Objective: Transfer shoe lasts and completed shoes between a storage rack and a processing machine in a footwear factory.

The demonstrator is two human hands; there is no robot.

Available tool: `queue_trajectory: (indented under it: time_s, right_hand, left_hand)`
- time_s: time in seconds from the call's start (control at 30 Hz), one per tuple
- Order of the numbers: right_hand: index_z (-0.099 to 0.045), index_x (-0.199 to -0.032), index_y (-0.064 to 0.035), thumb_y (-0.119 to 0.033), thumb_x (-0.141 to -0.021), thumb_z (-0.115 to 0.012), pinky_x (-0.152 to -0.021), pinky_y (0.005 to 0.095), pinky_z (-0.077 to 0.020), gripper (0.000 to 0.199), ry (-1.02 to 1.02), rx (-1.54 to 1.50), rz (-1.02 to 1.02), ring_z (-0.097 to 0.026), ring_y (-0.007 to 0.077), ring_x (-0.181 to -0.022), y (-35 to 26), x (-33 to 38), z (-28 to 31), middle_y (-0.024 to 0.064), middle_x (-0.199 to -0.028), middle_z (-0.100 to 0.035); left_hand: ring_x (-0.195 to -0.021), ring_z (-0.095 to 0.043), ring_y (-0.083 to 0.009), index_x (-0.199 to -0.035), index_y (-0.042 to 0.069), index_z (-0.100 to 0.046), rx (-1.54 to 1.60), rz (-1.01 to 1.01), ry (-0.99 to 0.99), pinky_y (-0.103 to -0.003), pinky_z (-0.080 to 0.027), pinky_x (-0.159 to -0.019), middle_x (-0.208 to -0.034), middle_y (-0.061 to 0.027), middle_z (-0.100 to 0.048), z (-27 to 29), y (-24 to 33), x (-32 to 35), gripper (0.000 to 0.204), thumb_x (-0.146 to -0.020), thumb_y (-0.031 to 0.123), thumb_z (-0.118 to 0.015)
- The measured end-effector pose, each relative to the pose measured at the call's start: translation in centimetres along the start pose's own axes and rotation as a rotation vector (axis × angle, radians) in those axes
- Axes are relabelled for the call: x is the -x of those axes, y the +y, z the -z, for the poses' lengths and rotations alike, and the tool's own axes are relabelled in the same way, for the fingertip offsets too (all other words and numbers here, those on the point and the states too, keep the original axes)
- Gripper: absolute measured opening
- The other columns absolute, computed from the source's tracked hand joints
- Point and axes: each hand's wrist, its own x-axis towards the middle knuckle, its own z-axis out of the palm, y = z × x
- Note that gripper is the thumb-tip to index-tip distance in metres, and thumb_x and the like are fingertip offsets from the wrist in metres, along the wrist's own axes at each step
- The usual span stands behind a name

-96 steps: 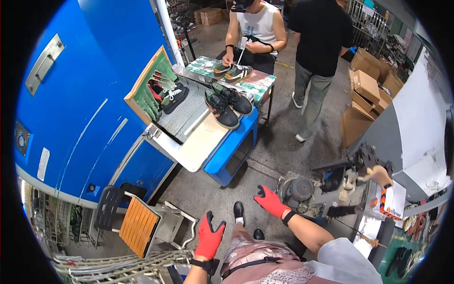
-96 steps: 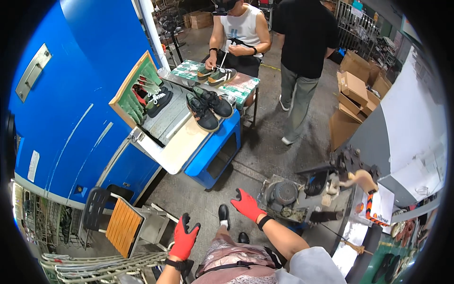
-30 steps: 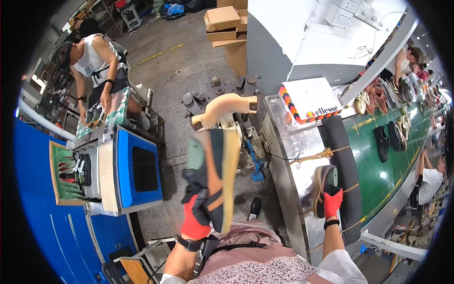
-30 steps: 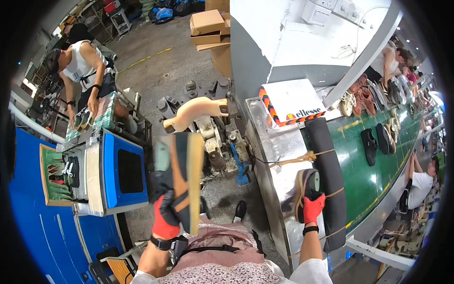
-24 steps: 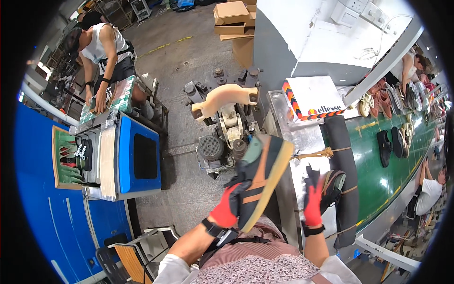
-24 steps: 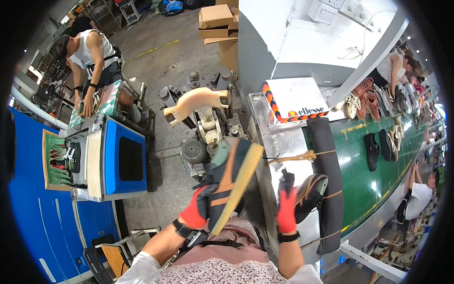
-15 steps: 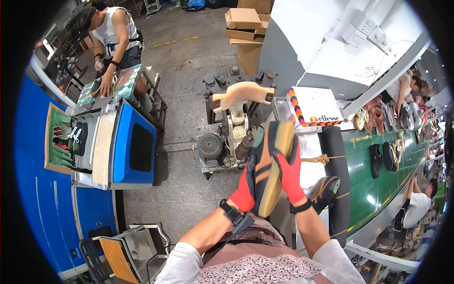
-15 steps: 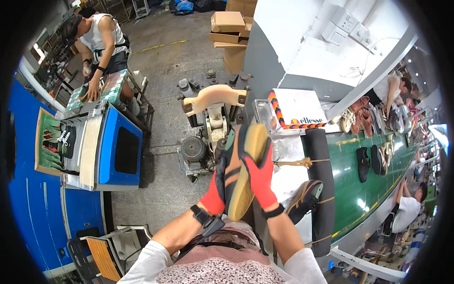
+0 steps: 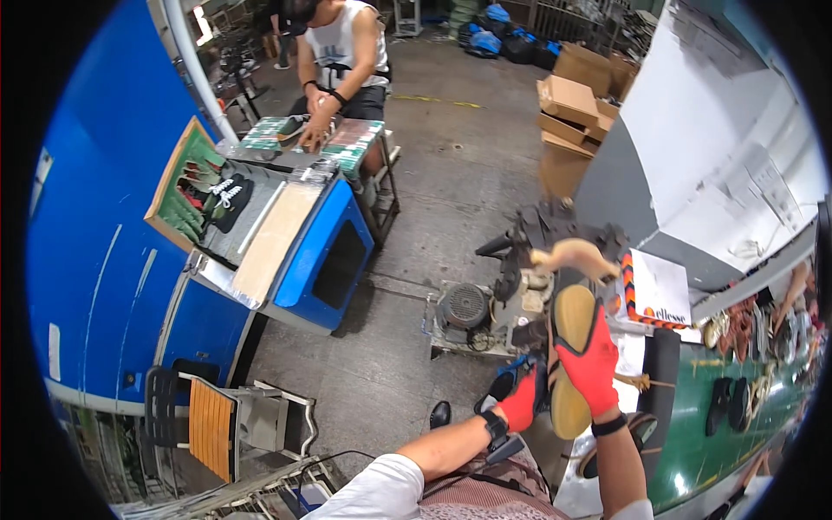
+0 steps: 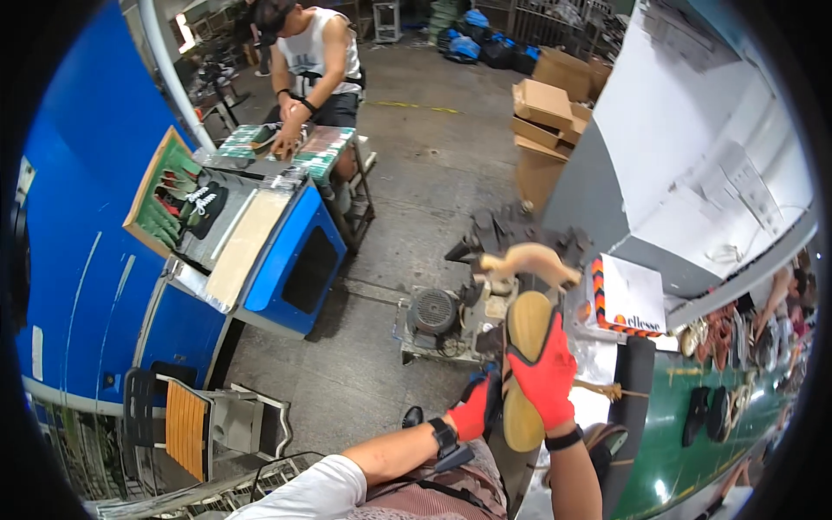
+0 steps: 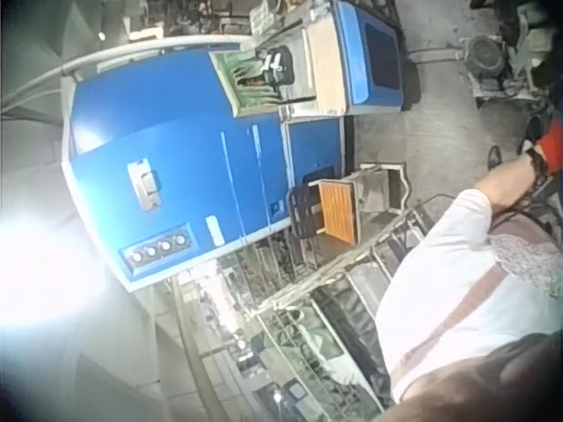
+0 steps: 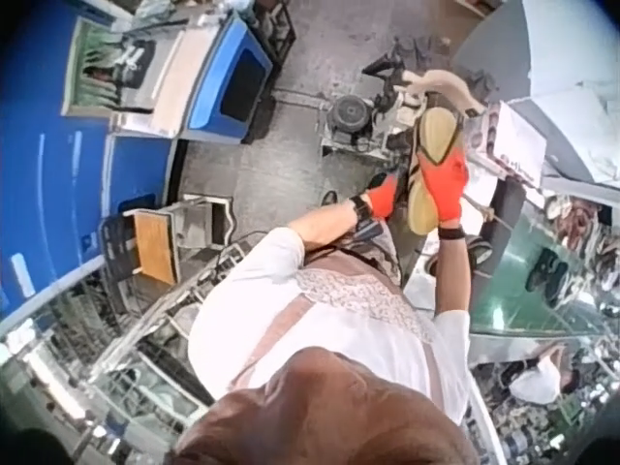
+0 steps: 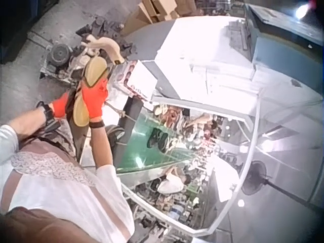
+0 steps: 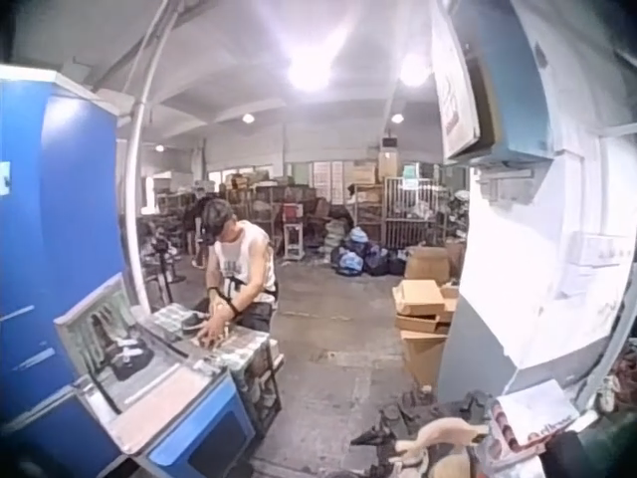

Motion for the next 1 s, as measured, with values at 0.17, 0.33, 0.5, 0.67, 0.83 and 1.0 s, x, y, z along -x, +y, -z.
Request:
queue_trajectory:
  time_s: [0.17, 0.33, 0.5, 0.67, 0.83, 1.0]
  right_hand:
    - [-0.040, -0.144, 0.0009, -0.026, -0.070, -0.084, -0.098, 0.0435, -0.0481, 0.090, -0.042, -0.245, -0.072, -0.061, 0.0357, -0.116, -1.8, -0.3, 0.8, 0.0220, -0.128, -0.060]
    - [-0.047, -0.138, -0.0001, -0.015, -0.072, -0.084, -0.095, 0.0389, -0.0508, 0.077, 0.025, -0.290, -0.091, -0.064, 0.0319, -0.113, 0.9, 0.8, 1.1, 0.0190, -0.124, -0.063]
    - [-0.045, -0.139, 0.0021, -0.011, -0.072, -0.082, -0.095, 0.0382, -0.0495, 0.077, 0.111, -0.277, 0.055, -0.065, 0.0307, -0.110, -2.5, 1.5, 0.8, 0.0187, -0.122, -0.064]
    - [-0.045, -0.139, 0.0028, -0.010, -0.073, -0.082, -0.098, 0.0381, -0.0479, 0.077, 0.131, -0.307, 0.035, -0.062, 0.0313, -0.115, -3.2, 2.4, 1.2, 0.0198, -0.126, -0.062]
    - [-0.042, -0.142, 0.0036, -0.009, -0.074, -0.080, -0.100, 0.0389, -0.0463, 0.079, 0.214, -0.227, 0.108, -0.061, 0.0334, -0.118, -3.2, 3.9, 0.9, 0.0217, -0.128, -0.060]
    - [-0.035, -0.147, 0.0036, -0.009, -0.072, -0.082, -0.106, 0.0409, -0.0419, 0.090, 0.266, -0.300, -0.138, -0.054, 0.0355, -0.127, -4.2, 8.1, 0.7, 0.0232, -0.136, -0.054]
  left_hand:
    - [-0.109, -0.063, -0.0167, -0.131, 0.013, -0.057, 0.094, 0.206, -0.464, -0.034, -0.053, -0.091, -0.123, -0.0018, -0.065, 9.7, -2.3, 0.6, 0.050, -0.106, 0.050, -0.034]
    - [-0.104, -0.066, -0.0183, -0.136, 0.017, -0.055, 0.112, 0.207, -0.248, -0.038, -0.053, -0.090, -0.118, -0.0014, -0.068, -4.2, 2.9, 4.2, 0.057, -0.101, 0.060, -0.043]
    - [-0.107, -0.065, -0.0157, -0.133, 0.016, -0.059, 0.236, -0.009, -0.100, -0.031, -0.052, -0.091, -0.123, -0.0014, -0.067, -1.1, -1.7, 0.8, 0.053, -0.099, 0.056, -0.050]
    - [-0.107, -0.065, -0.0162, -0.133, 0.014, -0.059, 0.126, 0.104, -0.115, -0.030, -0.051, -0.092, -0.123, -0.0020, -0.067, -0.1, -2.3, 0.7, 0.058, -0.097, 0.059, -0.052]
    - [-0.107, -0.064, -0.0149, -0.134, 0.015, -0.058, 0.037, 0.088, -0.064, -0.029, -0.050, -0.092, -0.123, -0.0007, -0.066, -1.9, 0.0, 3.7, 0.055, -0.098, 0.055, -0.053]
    - [-0.133, -0.047, -0.0149, -0.149, 0.009, -0.040, -0.188, 0.138, -0.240, -0.031, -0.038, -0.109, -0.145, -0.0040, -0.049, -2.0, 3.7, 9.7, 0.050, -0.104, 0.029, -0.048]
